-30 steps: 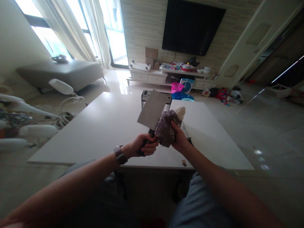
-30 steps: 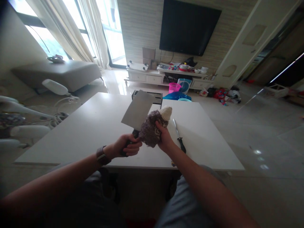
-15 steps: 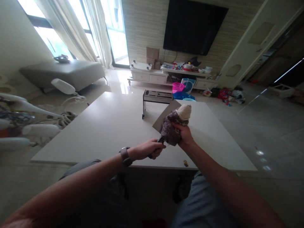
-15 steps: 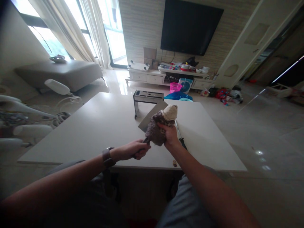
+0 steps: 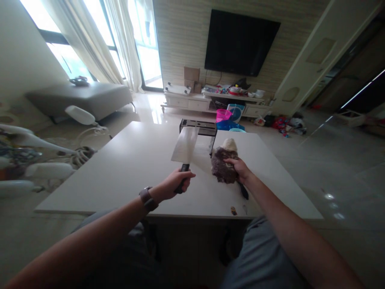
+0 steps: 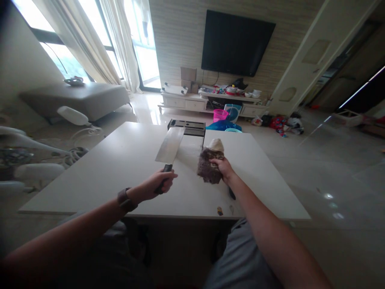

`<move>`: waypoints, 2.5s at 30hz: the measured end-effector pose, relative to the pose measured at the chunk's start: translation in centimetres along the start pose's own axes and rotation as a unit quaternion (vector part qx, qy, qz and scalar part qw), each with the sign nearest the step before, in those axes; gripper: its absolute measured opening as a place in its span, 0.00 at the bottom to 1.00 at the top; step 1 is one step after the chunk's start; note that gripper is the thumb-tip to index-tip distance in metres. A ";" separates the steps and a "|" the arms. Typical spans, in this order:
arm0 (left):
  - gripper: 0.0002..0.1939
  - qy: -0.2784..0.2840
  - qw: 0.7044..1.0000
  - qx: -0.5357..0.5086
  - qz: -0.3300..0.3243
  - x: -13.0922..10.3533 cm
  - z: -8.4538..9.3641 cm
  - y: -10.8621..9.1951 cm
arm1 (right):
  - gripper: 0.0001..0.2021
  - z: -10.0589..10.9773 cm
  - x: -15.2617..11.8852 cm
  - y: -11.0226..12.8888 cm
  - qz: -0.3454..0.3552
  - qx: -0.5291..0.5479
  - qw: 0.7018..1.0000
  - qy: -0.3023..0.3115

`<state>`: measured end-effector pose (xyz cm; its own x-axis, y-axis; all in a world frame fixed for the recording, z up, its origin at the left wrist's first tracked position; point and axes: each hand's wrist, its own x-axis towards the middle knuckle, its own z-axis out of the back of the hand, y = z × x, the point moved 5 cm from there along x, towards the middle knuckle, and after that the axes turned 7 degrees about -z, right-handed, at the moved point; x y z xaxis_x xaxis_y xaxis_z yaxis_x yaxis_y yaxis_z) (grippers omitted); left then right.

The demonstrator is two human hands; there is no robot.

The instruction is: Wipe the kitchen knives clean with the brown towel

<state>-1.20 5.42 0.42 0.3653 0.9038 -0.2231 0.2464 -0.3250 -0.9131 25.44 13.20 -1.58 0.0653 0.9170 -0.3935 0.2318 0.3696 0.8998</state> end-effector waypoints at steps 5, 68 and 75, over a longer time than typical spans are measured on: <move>0.19 -0.024 0.998 -0.054 0.009 0.6 0.6 -0.8 | 0.20 -4.3 -0.3 -3.9 -0.064 -0.098 0.982 0.147; 0.11 0.065 0.773 0.552 -0.305 -0.9 1.0 -5.7 | 0.20 -14.2 1.7 27.6 0.496 -0.399 0.771 -0.017; 0.12 0.070 0.735 0.591 -0.324 -1.0 0.5 -5.4 | 0.21 -12.6 3.5 26.2 0.461 -0.391 0.795 -0.045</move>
<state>-3.33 6.38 5.39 0.6246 0.6978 0.3507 -0.5130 0.7052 -0.4894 19.52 27.95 22.97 -0.0652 0.8513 0.5205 -0.6271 -0.4407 0.6423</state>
